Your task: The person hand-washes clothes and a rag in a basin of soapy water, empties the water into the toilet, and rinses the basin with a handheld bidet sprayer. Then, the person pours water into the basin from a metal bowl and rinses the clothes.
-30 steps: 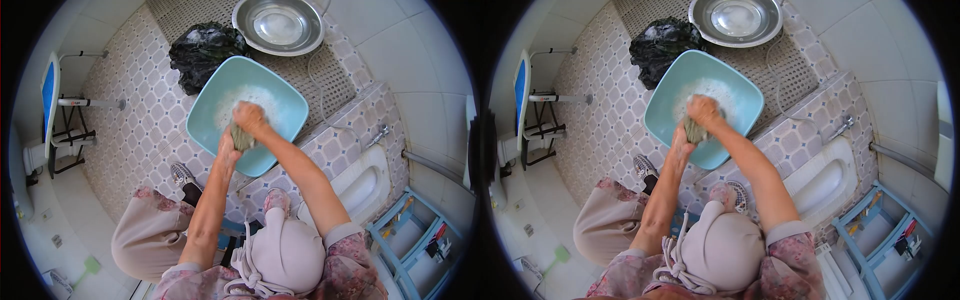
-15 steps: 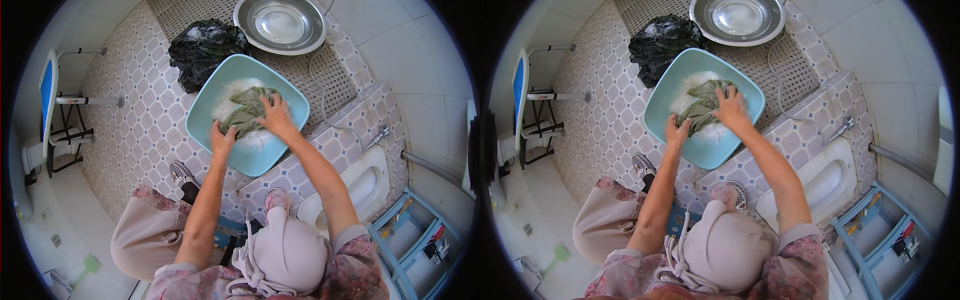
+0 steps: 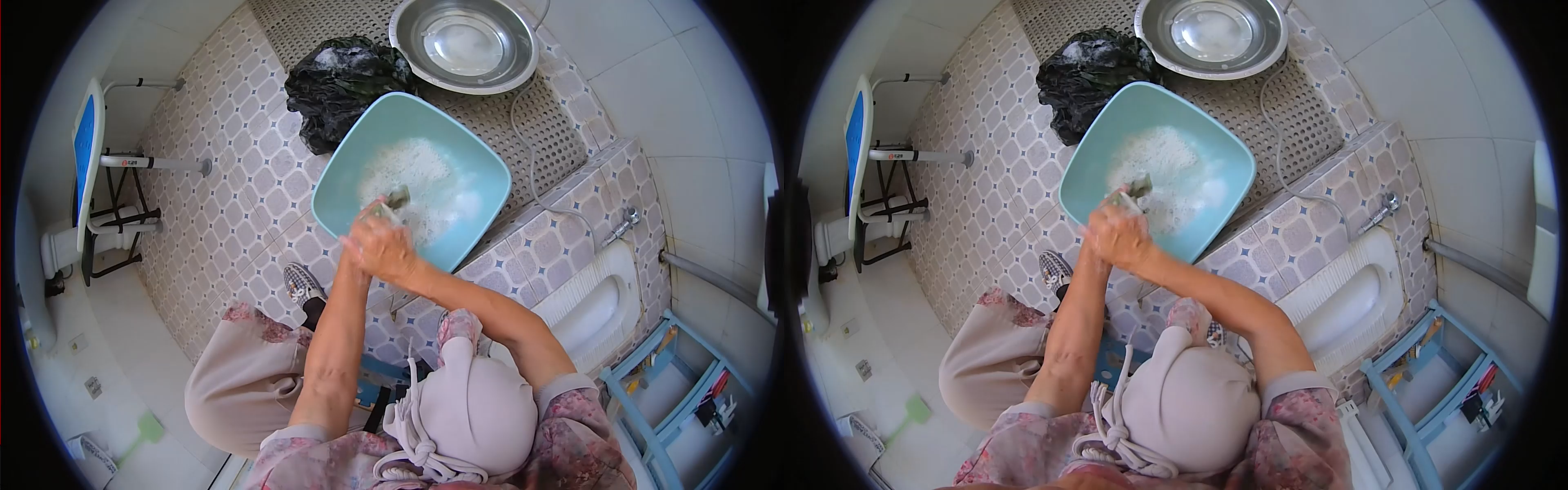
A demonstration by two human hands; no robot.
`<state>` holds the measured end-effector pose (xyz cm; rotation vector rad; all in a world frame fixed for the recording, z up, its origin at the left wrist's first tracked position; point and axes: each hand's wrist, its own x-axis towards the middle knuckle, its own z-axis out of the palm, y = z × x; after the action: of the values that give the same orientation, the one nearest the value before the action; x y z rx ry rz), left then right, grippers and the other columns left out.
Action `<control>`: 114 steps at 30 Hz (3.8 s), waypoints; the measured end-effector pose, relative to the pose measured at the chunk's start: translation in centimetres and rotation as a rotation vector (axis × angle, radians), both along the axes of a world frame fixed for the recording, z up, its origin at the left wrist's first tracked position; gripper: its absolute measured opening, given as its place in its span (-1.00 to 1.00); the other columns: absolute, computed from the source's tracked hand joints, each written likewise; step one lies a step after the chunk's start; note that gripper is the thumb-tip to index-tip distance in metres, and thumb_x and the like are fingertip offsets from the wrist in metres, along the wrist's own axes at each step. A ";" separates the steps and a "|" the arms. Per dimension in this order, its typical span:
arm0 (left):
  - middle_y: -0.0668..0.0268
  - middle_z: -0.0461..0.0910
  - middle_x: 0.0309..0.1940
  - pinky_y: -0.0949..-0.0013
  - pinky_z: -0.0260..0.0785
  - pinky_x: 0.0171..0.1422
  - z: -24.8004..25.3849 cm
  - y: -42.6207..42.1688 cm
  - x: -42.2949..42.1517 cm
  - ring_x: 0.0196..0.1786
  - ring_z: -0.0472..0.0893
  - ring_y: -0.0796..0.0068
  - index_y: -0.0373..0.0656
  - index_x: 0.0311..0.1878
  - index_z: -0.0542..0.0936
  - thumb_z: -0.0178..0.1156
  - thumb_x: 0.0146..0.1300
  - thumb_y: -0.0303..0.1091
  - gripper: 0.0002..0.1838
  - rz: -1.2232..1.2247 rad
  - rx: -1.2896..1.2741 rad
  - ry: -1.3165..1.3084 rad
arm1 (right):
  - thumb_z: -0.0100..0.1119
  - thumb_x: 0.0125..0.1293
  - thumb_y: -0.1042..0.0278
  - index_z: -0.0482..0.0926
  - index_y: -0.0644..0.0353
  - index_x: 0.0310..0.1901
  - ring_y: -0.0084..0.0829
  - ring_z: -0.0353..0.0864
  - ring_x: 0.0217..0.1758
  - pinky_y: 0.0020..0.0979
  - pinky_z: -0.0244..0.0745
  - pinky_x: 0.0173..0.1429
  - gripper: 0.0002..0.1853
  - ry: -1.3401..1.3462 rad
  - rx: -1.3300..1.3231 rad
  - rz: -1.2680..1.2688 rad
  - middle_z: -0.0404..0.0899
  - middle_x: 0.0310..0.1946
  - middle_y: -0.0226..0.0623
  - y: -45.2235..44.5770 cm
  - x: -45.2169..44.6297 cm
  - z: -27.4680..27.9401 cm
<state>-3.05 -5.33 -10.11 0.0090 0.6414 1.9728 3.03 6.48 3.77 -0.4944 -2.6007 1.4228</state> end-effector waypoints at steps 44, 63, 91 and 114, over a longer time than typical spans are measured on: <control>0.09 0.70 -0.29 0.05 0.48 -0.01 5.3 5.5 -5.2 -0.19 0.67 -0.01 -0.11 -0.12 0.69 0.24 0.21 -0.18 -0.73 -0.419 -1.540 1.569 | 0.29 0.10 0.28 0.66 0.23 -0.26 -0.04 0.69 -0.22 -0.10 0.58 -0.07 -0.77 -0.283 0.381 0.178 0.68 -0.31 -0.07 14.4 -3.5 -9.9; 0.13 0.63 -0.09 0.21 0.44 0.08 13.1 2.6 -1.0 -0.09 0.60 0.17 -0.11 -0.01 0.69 0.29 0.21 -0.29 -0.71 -0.765 -0.961 1.765 | 0.35 0.10 0.21 0.65 0.09 -0.01 0.02 0.53 0.12 -0.12 0.47 0.16 -0.61 -0.587 0.470 0.474 0.61 -0.04 -0.07 16.5 3.0 -0.5; 0.17 0.61 0.01 0.21 0.55 0.10 -3.4 0.7 -0.5 0.03 0.63 0.24 -0.14 0.09 0.54 0.04 0.44 -0.19 -0.70 0.191 -0.224 -0.172 | 0.14 0.28 0.11 0.58 0.19 -0.24 0.01 0.70 -0.32 -0.06 0.60 -0.26 -0.72 -0.011 0.119 0.040 0.65 -0.37 0.00 -0.2 -0.7 -2.2; 0.04 0.55 0.07 0.15 0.45 0.20 8.8 5.8 -2.0 0.14 0.56 0.12 -0.40 0.22 0.41 0.17 0.33 -0.26 -0.50 0.225 -0.890 0.154 | 0.18 0.29 0.10 0.56 0.16 -0.13 -0.13 0.54 0.00 -0.11 0.49 0.00 -0.69 -0.260 0.655 -0.217 0.58 -0.12 -0.13 10.6 -1.2 -10.2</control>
<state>-5.01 0.45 -1.28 -0.4748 1.6267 1.7444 1.85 17.10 -6.44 -0.8591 -2.8751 0.4135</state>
